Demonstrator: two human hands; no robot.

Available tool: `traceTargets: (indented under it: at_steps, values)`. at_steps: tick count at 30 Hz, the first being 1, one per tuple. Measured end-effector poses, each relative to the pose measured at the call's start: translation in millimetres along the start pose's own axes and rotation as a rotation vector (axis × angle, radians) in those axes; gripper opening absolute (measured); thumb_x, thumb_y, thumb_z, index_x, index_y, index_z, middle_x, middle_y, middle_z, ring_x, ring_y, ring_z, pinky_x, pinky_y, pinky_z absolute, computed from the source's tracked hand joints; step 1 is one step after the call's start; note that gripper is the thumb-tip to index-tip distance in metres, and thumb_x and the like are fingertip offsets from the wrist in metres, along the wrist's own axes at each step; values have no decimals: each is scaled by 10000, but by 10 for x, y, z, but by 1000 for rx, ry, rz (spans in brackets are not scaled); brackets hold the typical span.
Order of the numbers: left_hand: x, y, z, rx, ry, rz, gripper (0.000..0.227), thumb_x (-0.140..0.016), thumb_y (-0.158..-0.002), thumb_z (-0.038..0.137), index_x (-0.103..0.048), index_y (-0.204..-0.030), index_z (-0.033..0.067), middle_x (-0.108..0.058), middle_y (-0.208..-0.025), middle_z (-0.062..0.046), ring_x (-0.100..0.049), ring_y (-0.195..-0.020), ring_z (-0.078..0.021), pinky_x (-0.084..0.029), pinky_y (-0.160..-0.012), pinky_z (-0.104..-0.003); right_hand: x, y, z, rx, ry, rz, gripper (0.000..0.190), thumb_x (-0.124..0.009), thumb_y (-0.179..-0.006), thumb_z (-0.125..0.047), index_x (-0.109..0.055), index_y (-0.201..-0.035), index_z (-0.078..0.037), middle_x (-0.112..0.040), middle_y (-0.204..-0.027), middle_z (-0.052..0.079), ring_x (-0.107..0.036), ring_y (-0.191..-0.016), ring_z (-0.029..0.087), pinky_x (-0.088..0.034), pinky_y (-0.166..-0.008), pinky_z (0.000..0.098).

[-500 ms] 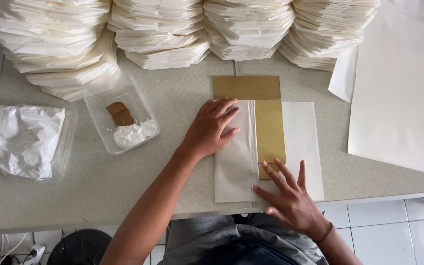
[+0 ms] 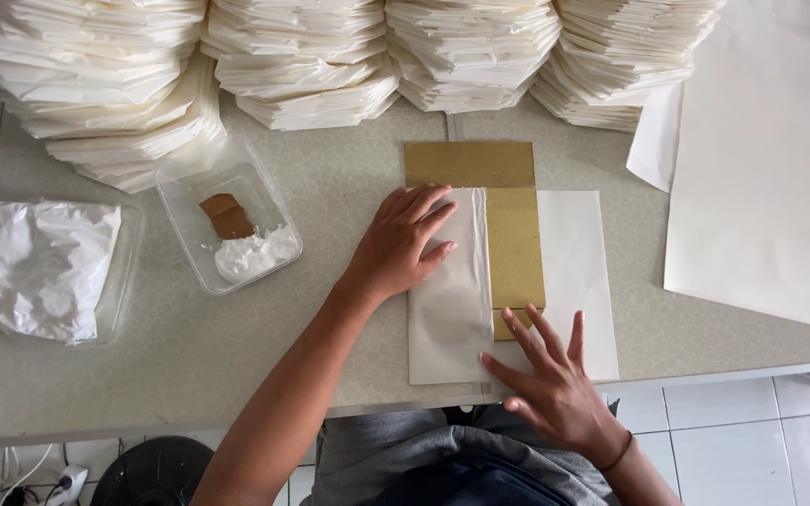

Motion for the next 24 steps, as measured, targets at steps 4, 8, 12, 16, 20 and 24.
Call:
traceTargets:
  at_steps: [4,8,12,16,20,24]
  values:
    - [-17,5,-20,7,1,-4,494,-653,-995,323,-606,-1396,40,-479,-1535,-89,-446,-1422,-269,-318,-1204,-513,120,11,-105,22,-90,7,660,-168,-1085,-614,-707,-1290,-293,-271,-1657,174,-155,-1558,431,111,-1182,745]
    - [-32,-3,-16,5,-5,-8,497,-650,-994,322,-604,-1399,36,-479,-1538,-93,-436,-1433,-268,-316,-1208,-509,156,-80,-33,-48,-187,34,703,-135,-1080,-610,-642,-1372,-221,-190,-1682,226,-123,-1575,446,141,-1217,677]
    - [-8,-1,2,-6,-10,15,484,-642,-996,316,-613,-1386,31,-489,-1530,-105,-445,-1427,-279,-328,-1197,-507,37,-166,49,-78,60,26,682,-132,-1061,-632,-562,-1455,-279,-142,-1707,204,-109,-1581,446,100,-1189,729]
    - [-14,1,-12,25,8,-6,500,-647,-994,325,-601,-1404,43,-480,-1545,-97,-434,-1439,-276,-305,-1217,-509,5,-50,-54,-50,24,10,639,-166,-1076,-597,-587,-1420,-261,-189,-1698,168,-112,-1582,413,109,-1183,732]
    - [-13,11,-11,10,-1,-9,495,-655,-991,320,-605,-1399,45,-481,-1533,-88,-439,-1425,-265,-313,-1212,-515,86,46,-130,-32,-110,-12,676,-145,-1085,-612,-694,-1318,-292,-220,-1676,186,-130,-1559,449,121,-1178,733]
    - [-30,6,-15,5,-3,-11,504,-657,-991,318,-599,-1403,33,-472,-1540,-94,-433,-1431,-271,-314,-1209,-515,134,32,-89,-85,-223,15,725,-126,-1080,-601,-644,-1394,-202,-171,-1689,232,-105,-1581,448,127,-1215,682]
Point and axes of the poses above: each hand's wrist, its own y-axis away from the middle knuckle, its own x-axis out of the back of the hand, z = x × y, the point moved 5 cm from there along -y, towards the middle knuckle
